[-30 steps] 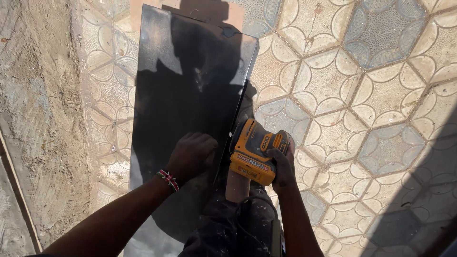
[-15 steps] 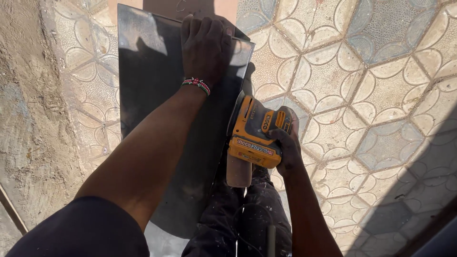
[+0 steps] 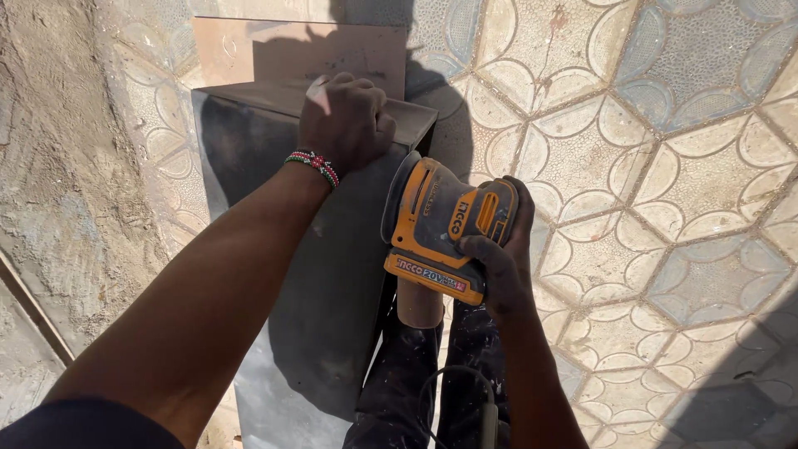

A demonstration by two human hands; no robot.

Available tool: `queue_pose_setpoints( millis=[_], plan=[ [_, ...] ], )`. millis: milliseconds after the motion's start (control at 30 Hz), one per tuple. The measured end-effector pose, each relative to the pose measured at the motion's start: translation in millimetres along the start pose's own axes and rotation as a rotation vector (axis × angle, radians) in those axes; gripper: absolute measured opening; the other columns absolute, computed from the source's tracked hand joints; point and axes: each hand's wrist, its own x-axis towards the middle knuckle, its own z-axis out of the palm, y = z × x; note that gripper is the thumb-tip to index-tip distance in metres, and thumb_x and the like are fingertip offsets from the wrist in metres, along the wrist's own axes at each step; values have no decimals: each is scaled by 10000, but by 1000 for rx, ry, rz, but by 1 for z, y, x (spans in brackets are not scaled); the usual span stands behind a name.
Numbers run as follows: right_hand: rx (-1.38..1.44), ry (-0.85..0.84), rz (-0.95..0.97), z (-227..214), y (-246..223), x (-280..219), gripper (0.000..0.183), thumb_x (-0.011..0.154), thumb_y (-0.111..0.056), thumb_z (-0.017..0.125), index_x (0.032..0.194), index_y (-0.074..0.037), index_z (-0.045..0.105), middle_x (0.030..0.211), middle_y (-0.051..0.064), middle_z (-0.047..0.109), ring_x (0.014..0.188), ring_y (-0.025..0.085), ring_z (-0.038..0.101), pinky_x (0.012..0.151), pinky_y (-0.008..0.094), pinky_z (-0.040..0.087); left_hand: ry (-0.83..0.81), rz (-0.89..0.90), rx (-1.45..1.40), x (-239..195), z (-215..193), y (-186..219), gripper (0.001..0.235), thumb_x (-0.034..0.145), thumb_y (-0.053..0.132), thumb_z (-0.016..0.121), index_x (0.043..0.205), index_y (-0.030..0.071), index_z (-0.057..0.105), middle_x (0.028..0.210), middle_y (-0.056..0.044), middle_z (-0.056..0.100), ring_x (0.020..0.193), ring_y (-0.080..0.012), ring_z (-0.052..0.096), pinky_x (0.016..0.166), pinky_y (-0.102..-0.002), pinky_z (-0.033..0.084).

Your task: The person uses an electric sander to smooth the surface of a dark metal structure. They hold the sander with their right hand and guide it along the edges and flat surfaces, while their left hand stabilizes the metal piece.

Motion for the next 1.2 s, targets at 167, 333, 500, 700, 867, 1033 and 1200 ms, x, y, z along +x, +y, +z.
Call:
queue_pose_setpoints(
  millis=[167,333,500,700,867,1033,1200],
  plan=[
    [23,22,100,-11,18,-22,1114,676,-81,775,1723,-156,402,1224,176,693,963,278,747,759,431,698,-203,3,6,9,-4,-7,202,842,224,635,701,156,507,697,-28,519,776,-396,680,739,-545,603],
    [-58,69,141,-20,37,-24,1234,738,-38,903,1826,-267,367,1223,201,764,1075,364,832,680,494,733,-367,-76,33,12,-12,-11,170,880,304,594,854,137,593,891,-107,582,977,-415,671,905,-588,559],
    [-133,40,93,-25,25,16,1249,745,-44,924,1834,-279,361,1243,227,793,1083,380,852,690,518,742,-400,-77,35,7,-8,-17,148,875,304,573,853,158,570,896,-91,561,984,-393,656,906,-570,552],
    [-134,7,56,-25,16,21,1212,745,-8,892,1814,-280,391,1257,246,794,1097,421,857,712,555,754,-398,-67,42,5,-2,-21,148,874,325,561,847,180,553,904,-88,549,976,-374,641,908,-559,553],
    [-114,22,105,-22,21,3,1229,744,-6,883,1830,-277,374,1217,246,821,1072,437,876,698,574,752,-368,-37,54,5,-1,-22,165,887,342,574,846,184,557,911,-94,565,988,-379,649,907,-568,553],
    [-101,2,28,-25,12,49,1166,765,-26,886,1805,-263,413,1300,259,802,1108,459,863,685,539,751,-368,-31,-5,6,-4,-23,162,872,337,566,852,181,525,883,-80,501,942,-389,617,864,-553,535],
    [-91,14,-8,-23,13,98,1214,811,-46,891,1862,-186,299,1323,281,786,1116,459,859,707,579,738,-390,-14,17,9,-10,-21,158,905,332,552,869,178,540,892,-93,512,958,-401,626,868,-564,540]
  ],
)
